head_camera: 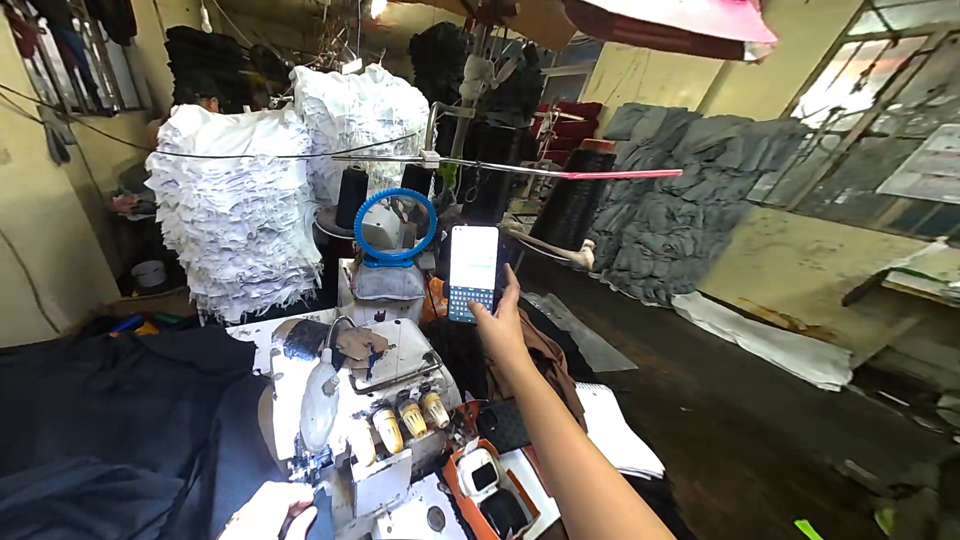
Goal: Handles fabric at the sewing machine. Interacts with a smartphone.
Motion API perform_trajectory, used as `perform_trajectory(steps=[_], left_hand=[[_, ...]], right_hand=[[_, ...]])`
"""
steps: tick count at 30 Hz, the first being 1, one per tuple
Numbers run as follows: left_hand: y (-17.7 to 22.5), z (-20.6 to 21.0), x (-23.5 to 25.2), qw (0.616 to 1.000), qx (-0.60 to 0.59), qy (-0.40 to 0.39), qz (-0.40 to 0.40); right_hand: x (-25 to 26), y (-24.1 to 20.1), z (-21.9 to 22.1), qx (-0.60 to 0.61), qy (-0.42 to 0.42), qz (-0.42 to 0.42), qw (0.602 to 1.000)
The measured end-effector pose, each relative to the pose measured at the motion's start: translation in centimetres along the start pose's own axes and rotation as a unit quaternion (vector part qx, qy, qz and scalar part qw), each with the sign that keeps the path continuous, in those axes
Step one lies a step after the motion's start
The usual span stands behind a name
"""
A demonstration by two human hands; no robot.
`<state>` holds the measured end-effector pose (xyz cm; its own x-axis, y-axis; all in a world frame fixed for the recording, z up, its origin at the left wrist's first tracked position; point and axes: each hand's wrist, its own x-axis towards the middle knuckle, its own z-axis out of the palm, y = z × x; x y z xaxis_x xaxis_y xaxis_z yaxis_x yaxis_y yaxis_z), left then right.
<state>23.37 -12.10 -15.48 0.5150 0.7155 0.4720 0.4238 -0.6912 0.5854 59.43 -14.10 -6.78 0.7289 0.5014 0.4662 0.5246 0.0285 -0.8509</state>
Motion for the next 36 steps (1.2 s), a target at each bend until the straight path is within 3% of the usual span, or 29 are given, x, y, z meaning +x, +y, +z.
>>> perform_trajectory(steps=[9, 19, 36], left_hand=[[0.0, 0.0, 0.0, 1.000, -0.001, -0.004, -0.002], [0.1, -0.1, 0.0, 1.000, 0.000, -0.003, -0.001], [-0.1, 0.1, 0.0, 1.000, 0.004, 0.002, 0.002]], right_hand=[[-0.2, 0.3, -0.8, 0.023, -0.024, 0.020, 0.999], [-0.1, 0.9, -2.5, 0.131, -0.057, 0.059, 0.988], [-0.1, 1.2, -2.4, 0.113, -0.054, 0.049, 0.991]])
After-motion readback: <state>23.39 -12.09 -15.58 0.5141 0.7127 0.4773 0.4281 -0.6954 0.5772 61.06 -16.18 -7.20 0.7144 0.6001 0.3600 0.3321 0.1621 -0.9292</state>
